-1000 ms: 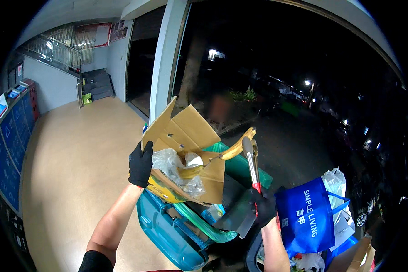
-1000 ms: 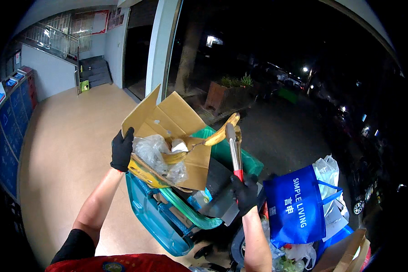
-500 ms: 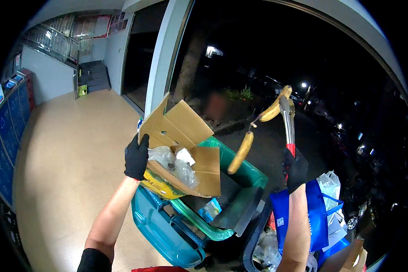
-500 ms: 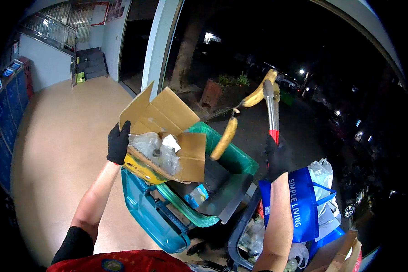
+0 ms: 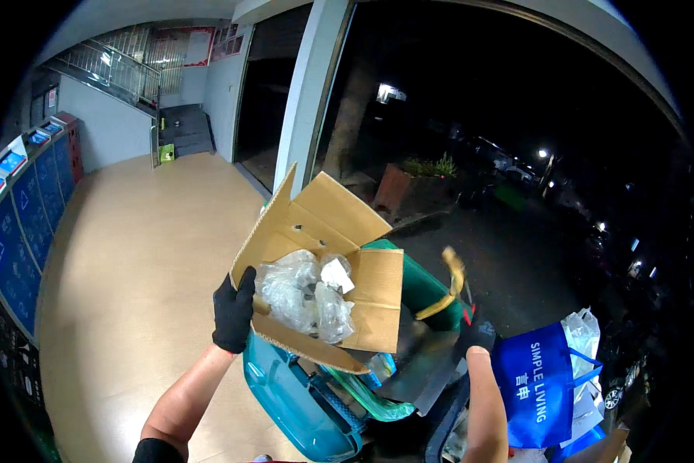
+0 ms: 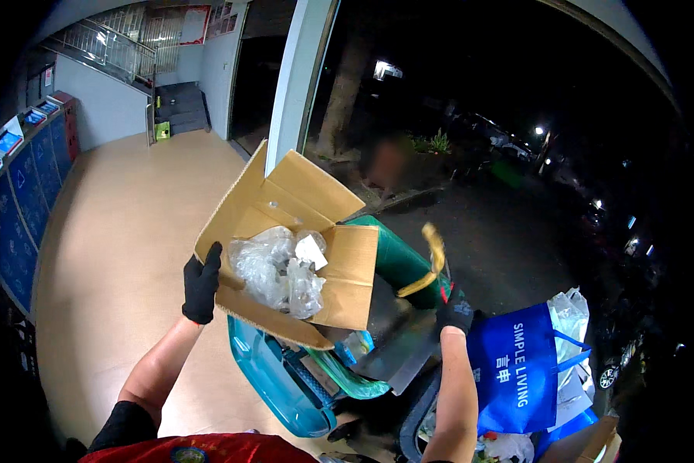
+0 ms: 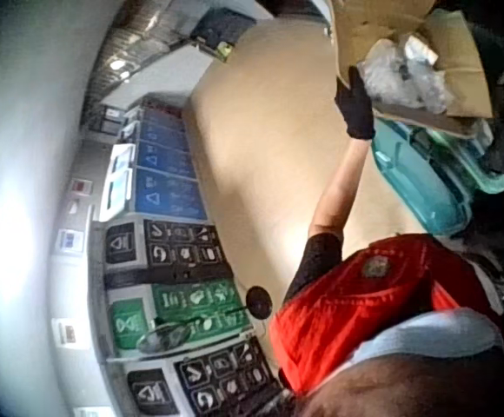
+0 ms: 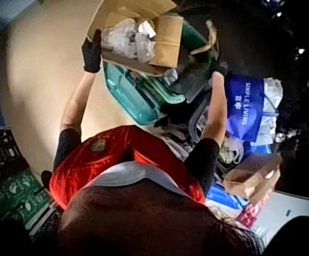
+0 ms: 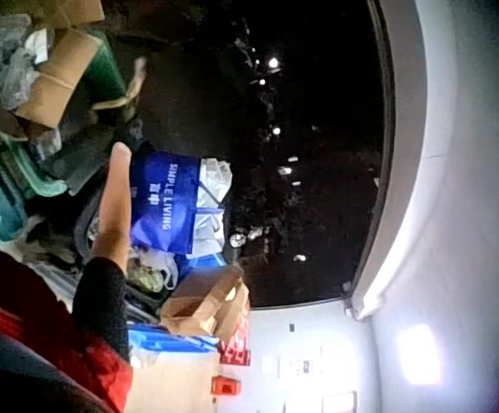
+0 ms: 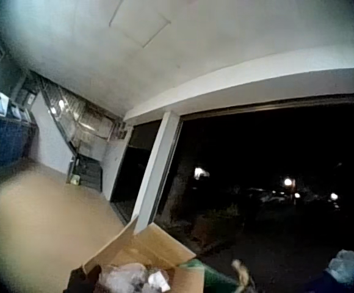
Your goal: The person sorts waste into multiple recycling bins using tongs. They open plastic bags, separate food scraps and recyclables, and place items into green, blue, and red bins. A second person arrives and hands over a cardboard box and a blue bag, which the person also empties into the bins.
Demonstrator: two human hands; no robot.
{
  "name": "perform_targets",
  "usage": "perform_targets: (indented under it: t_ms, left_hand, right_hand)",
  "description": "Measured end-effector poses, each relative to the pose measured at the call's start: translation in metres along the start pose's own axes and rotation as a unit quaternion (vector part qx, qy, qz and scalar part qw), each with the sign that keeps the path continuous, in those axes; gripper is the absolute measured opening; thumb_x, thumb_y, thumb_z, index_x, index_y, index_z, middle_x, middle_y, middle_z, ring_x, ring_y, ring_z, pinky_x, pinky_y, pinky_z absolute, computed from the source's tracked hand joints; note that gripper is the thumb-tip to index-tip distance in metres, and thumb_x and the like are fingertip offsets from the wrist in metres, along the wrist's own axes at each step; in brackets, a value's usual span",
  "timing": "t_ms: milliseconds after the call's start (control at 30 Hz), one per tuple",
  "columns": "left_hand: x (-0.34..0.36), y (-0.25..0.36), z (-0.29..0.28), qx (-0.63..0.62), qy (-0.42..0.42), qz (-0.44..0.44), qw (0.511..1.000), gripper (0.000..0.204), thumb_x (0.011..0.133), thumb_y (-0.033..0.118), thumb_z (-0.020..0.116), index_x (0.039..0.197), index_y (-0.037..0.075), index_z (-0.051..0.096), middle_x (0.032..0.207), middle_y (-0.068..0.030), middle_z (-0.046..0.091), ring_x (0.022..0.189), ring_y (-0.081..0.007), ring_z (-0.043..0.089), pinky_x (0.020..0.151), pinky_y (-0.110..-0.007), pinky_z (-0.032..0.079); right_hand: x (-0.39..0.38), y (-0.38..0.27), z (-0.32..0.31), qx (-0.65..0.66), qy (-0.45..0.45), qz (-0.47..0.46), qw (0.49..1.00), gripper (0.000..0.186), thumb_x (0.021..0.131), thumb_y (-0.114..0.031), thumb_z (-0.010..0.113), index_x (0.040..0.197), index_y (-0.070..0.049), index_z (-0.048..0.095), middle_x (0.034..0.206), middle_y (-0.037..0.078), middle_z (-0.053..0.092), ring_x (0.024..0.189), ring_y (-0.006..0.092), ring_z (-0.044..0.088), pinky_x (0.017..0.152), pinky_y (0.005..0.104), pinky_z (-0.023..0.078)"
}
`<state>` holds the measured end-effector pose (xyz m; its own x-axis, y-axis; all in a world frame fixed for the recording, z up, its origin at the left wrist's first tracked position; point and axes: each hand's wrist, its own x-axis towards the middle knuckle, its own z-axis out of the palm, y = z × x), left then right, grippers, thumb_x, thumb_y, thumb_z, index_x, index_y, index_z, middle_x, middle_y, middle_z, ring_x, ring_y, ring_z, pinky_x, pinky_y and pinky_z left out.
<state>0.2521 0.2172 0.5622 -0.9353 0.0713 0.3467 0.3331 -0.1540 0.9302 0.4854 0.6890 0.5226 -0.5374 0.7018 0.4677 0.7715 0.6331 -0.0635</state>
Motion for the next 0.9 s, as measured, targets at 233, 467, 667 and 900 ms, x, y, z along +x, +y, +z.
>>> perform_targets:
  t_ms: [233, 467, 667, 900]
  left_hand:
    - [-0.029, 0.007, -0.011, -0.003, -0.016, -0.021, 1.0, 0.032, 0.096, 0.026, 0.06, 0.111, -0.002, 0.064, 0.077, 0.0009, 0.059, 0.07, -0.0073, 0.05, 0.063, -0.026, 0.044]
    - [-0.037, 0.003, -0.014, -0.003, -0.02, 0.049, 0.999, 0.022, 0.096, 0.027, 0.063, 0.091, 0.005, 0.064, 0.07, 0.0066, 0.051, 0.064, -0.0038, 0.045, 0.055, -0.024, 0.037]
    - [-0.041, 0.013, -0.015, 0.023, -0.075, 0.067, 0.995, 0.037, 0.096, 0.017, 0.058, 0.13, 0.001, 0.057, 0.093, -0.0065, 0.067, 0.079, -0.0094, 0.057, 0.073, -0.027, 0.048]
    - [-0.041, 0.015, -0.017, 0.07, -0.074, 0.12, 0.988, 0.041, 0.094, 0.015, 0.058, 0.134, 0.006, 0.055, 0.099, -0.0153, 0.069, 0.087, -0.0164, 0.064, 0.079, -0.03, 0.051]
  right_hand:
    - [-0.047, -0.016, -0.045, 0.29, -0.051, -0.001, 0.956, 0.046, 0.085, -0.036, 0.067, 0.123, -0.014, 0.056, 0.099, 0.02, 0.067, 0.093, 0.0385, 0.065, 0.08, 0.0451, 0.052]
    - [-0.123, -0.104, -0.167, 0.103, -0.261, -0.28, 0.918, 0.059, 0.085, -0.056, 0.062, 0.13, -0.018, 0.056, 0.112, 0.018, 0.066, 0.099, 0.037, 0.065, 0.085, 0.0435, 0.051]
    - [-0.147, -0.16, -0.134, -0.017, -0.213, -0.308, 0.927, 0.074, 0.084, -0.054, 0.057, 0.141, -0.011, 0.04, 0.11, 0.02, 0.066, 0.099, 0.0378, 0.065, 0.083, 0.0468, 0.051]
    - [-0.127, -0.184, -0.149, -0.059, -0.201, -0.311, 0.927, 0.054, 0.093, -0.037, 0.049, 0.141, -0.012, 0.043, 0.099, 0.016, 0.069, 0.09, 0.0331, 0.067, 0.076, 0.046, 0.052]
